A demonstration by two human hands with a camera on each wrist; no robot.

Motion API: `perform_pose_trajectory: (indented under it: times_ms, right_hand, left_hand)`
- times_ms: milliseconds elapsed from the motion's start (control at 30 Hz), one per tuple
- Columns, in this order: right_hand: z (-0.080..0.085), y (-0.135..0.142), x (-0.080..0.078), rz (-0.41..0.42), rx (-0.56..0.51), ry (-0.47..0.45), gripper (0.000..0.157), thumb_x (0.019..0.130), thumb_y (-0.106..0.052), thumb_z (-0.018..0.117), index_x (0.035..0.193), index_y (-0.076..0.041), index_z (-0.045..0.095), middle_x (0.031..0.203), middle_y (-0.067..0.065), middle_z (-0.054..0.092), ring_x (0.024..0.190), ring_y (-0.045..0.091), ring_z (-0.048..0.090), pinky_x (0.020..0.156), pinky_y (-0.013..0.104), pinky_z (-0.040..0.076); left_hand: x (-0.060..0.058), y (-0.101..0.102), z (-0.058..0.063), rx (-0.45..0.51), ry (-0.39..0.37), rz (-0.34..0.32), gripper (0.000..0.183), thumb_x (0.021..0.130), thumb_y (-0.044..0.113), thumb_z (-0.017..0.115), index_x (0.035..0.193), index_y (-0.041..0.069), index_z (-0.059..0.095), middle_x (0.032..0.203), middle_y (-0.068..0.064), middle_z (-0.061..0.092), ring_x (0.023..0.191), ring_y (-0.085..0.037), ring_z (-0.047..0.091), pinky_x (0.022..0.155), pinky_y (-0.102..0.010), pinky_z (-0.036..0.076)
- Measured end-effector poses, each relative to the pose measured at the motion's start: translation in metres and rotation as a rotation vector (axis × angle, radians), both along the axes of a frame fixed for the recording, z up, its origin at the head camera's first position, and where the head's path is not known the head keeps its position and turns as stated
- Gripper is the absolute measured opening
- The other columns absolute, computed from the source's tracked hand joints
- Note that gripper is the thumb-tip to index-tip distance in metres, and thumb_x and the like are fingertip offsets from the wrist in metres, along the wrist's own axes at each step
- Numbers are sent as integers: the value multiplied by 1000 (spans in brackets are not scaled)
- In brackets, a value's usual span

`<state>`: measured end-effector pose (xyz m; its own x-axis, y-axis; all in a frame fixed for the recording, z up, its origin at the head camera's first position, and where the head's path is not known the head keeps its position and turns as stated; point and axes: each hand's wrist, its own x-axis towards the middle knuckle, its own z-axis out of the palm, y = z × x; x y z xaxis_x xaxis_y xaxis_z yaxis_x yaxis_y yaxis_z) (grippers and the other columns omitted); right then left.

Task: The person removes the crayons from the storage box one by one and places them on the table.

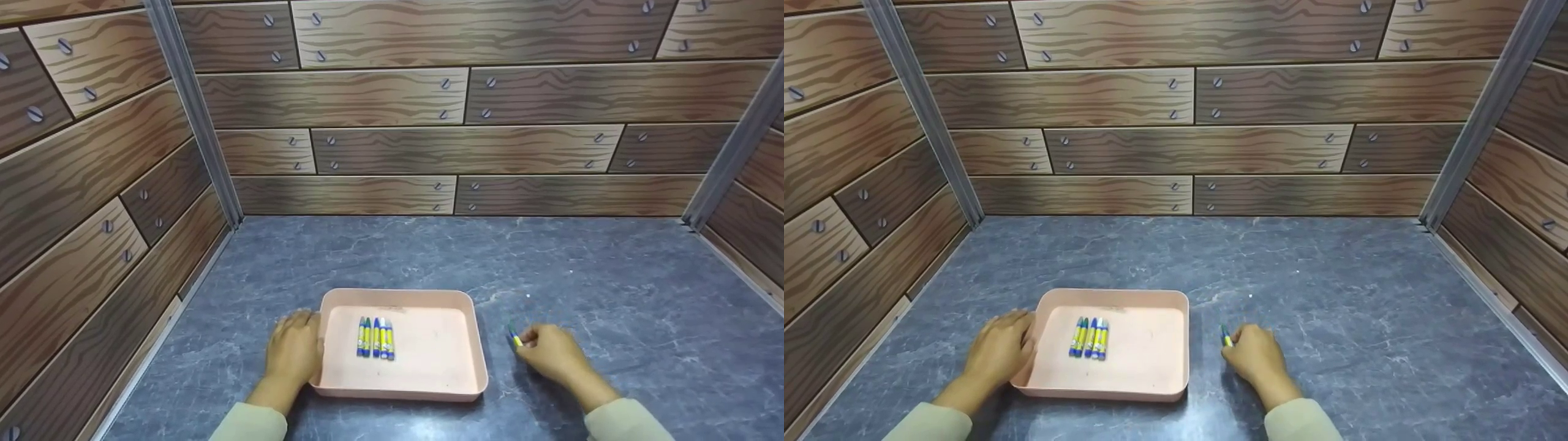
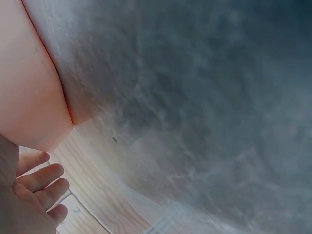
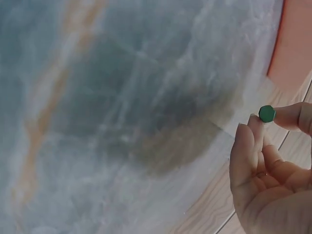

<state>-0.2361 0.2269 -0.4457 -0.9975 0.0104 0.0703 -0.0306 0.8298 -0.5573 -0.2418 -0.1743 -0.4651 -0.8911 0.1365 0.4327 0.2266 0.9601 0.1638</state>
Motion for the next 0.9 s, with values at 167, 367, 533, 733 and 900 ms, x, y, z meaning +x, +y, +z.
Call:
perform_pose_trajectory:
  times_ms: [167, 367, 533, 733, 900]
  right_hand:
    - [-8, -5, 2, 16, 4, 6, 9, 70, -8, 67, 79, -3, 65, 67, -1, 56, 62, 15, 51, 57, 33, 46]
    - [-11, -9, 4, 19, 43, -5, 12, 69, -7, 66, 80, -3, 65, 68, -1, 56, 63, 16, 53, 57, 34, 47]
    - [-7, -8, 3, 15, 61, -58, 20, 73, -12, 69, 89, -1, 66, 75, 2, 61, 70, 18, 58, 65, 41, 51]
    - [9, -5, 1, 65, 74, -27, 39, 80, -20, 71, 111, 3, 63, 95, 15, 67, 88, 35, 63, 78, 55, 50]
    - [26, -6, 1, 126, 117, 99, 58, 86, -35, 68, 129, 2, 55, 121, 27, 58, 108, 46, 55, 89, 64, 42]
  left_hand:
    - [0, 0, 0, 6, -6, 5, 38, 81, 11, 70, 115, -4, 64, 119, -21, 61, 115, -37, 55, 104, -53, 36]
    - [1, 1, 1, 2, -22, 11, 39, 81, 12, 71, 116, -4, 63, 121, -21, 60, 115, -37, 55, 104, -52, 35]
    - [2, 1, 1, -4, -39, 15, 39, 82, 12, 70, 117, -4, 62, 121, -21, 60, 117, -37, 54, 105, -51, 35]
    - [0, 1, 0, 0, -8, 9, 38, 81, 11, 70, 115, -4, 64, 119, -21, 61, 115, -36, 55, 104, -52, 36]
    - [0, 1, 0, 0, -11, 12, 38, 82, 12, 70, 116, -4, 64, 120, -21, 61, 115, -36, 55, 103, -53, 36]
